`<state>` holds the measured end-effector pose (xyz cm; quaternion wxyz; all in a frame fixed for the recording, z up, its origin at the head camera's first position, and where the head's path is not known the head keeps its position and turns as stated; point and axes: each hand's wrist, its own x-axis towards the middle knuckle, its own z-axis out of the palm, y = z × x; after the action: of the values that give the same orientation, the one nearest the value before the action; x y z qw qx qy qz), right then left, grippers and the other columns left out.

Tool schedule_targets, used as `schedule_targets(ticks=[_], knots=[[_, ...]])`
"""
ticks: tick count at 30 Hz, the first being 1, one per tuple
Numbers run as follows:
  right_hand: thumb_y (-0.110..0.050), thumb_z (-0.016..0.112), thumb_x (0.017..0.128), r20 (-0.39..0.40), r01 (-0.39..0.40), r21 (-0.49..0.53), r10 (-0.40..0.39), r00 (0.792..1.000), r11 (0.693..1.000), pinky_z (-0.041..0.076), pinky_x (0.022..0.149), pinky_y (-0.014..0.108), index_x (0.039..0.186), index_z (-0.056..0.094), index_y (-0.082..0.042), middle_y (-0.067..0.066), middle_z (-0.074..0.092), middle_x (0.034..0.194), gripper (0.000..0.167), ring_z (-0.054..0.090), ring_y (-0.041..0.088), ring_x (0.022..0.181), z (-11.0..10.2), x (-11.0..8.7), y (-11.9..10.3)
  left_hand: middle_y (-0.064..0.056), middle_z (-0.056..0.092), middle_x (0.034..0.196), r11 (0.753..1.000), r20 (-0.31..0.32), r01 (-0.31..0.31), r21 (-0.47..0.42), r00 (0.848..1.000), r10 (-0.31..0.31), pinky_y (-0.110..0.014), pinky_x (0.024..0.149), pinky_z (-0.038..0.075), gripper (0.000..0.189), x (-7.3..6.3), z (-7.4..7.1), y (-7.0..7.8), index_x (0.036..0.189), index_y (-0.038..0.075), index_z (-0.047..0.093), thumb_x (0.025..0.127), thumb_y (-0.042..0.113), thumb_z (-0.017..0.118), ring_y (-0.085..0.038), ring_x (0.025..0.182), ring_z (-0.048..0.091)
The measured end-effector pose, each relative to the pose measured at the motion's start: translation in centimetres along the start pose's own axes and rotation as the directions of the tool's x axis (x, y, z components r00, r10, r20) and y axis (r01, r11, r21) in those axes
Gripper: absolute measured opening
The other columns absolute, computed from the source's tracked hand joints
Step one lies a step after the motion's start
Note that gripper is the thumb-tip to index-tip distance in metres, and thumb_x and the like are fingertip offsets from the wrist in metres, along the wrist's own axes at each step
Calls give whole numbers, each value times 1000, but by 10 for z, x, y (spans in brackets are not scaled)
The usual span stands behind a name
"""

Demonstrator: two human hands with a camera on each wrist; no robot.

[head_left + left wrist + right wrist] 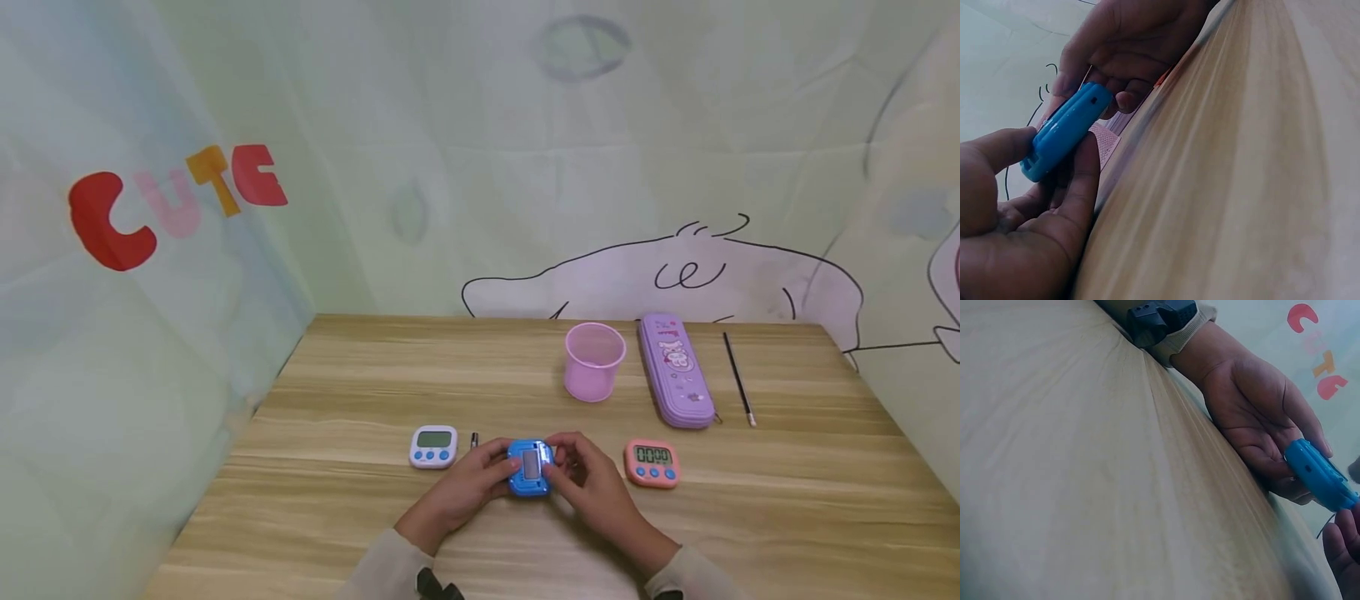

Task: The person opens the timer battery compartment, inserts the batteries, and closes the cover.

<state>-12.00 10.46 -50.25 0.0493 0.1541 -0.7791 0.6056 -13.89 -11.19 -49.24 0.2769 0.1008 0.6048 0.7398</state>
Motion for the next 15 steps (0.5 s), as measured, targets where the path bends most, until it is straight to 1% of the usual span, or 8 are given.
schedule_targets(ticks=[4,7,11,15], knots=[[-5,65,93,-6,46,-8,-46,999,999,57,72,27,122,59,-12,2,57,99,30,59,18,88,-1,-1,2,-21,53,133,1000,-6,1,-5,1000,-1,-38,98,50,51,1,0,-1,139,-9,39,100,19,55,-25,116,57],[1,61,93,2,44,12,-44,999,999,58,77,29,128,56,-10,5,57,106,36,60,21,94,-2,-2,3,-22,52,133,1000,-7,3,-15,1000,-3,-38,98,50,51,1,0,-1,140,-10,38,100,18,55,-25,116,57],[1,58,95,40,-24,41,23,999,999,57,79,29,131,54,-10,8,58,111,37,61,21,97,-3,-1,3,-21,52,134,1000,-13,11,-22,1000,-11,-37,98,50,51,1,0,-1,140,-9,38,101,19,55,-24,117,56],[-4,57,97,95,-94,99,85,992,991,58,78,30,133,52,-7,14,55,113,36,63,21,95,-5,1,2,-21,51,135,1000,-16,12,-23,1000,-12,-37,99,50,51,1,0,-1,141,-9,38,101,18,55,-25,118,56]])
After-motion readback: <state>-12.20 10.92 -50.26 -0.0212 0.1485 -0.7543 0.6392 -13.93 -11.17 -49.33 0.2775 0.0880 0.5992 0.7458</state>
